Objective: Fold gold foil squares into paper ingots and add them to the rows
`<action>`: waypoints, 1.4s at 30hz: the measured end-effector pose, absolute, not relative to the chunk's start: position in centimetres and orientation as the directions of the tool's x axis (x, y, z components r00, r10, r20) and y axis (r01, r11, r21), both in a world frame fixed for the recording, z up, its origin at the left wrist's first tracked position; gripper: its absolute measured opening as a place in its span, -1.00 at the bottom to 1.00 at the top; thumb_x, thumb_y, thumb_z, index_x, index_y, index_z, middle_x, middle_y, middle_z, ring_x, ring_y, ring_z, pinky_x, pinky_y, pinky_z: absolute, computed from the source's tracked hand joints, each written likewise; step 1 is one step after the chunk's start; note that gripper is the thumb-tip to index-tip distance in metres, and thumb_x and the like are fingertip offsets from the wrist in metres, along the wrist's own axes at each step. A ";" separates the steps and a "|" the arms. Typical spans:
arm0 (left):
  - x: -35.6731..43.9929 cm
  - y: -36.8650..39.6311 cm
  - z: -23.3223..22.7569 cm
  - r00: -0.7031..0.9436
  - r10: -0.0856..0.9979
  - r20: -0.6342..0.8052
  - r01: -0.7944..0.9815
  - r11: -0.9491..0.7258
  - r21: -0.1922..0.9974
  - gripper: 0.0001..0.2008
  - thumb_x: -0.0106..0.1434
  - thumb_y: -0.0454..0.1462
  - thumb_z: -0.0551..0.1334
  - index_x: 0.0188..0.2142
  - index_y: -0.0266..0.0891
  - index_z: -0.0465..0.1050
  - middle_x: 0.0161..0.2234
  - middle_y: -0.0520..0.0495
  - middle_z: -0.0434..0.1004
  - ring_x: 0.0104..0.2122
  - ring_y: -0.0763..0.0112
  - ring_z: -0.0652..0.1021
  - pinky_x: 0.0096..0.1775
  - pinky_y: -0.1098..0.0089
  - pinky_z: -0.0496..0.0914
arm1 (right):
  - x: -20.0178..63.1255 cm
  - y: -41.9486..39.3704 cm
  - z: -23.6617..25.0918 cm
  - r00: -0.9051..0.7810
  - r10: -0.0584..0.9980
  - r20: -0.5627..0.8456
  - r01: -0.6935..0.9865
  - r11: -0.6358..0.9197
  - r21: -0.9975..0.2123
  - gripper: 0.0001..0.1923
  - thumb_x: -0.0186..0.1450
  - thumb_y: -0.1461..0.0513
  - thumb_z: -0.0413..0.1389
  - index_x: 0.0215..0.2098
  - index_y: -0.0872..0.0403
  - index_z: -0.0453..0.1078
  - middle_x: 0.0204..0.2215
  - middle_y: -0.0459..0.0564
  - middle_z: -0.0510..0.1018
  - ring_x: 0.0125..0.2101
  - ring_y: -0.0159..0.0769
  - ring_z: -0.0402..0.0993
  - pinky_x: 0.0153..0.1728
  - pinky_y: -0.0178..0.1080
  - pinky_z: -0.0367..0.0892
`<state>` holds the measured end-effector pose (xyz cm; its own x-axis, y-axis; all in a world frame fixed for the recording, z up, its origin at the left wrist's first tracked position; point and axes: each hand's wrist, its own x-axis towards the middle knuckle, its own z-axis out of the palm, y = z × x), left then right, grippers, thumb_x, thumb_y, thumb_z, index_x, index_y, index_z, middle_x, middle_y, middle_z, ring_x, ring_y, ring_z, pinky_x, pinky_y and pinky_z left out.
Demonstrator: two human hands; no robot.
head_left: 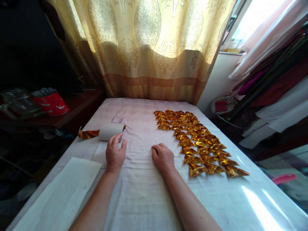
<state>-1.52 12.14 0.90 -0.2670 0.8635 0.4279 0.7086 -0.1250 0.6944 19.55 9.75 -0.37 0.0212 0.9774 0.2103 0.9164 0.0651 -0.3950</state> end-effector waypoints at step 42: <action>-0.3 5.5 0.7 0.376 0.828 0.416 0.918 -0.394 -0.045 -0.68 0.33 -0.15 0.24 0.03 -0.19 0.50 0.20 -0.25 0.40 0.20 -0.04 0.38 0.24 -0.16 0.04 | 20.9 8.6 -2.6 0.063 0.944 0.324 0.543 0.240 -0.804 -0.59 0.37 0.05 -0.02 0.06 0.04 0.46 -0.11 0.06 0.64 -0.14 -0.20 0.58 -0.05 -0.16 0.44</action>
<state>-0.30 5.53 0.71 0.3761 0.8281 0.4156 0.9178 -0.3945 -0.0446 20.86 8.57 -2.61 0.0626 0.9440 0.3240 0.5434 0.2401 -0.8044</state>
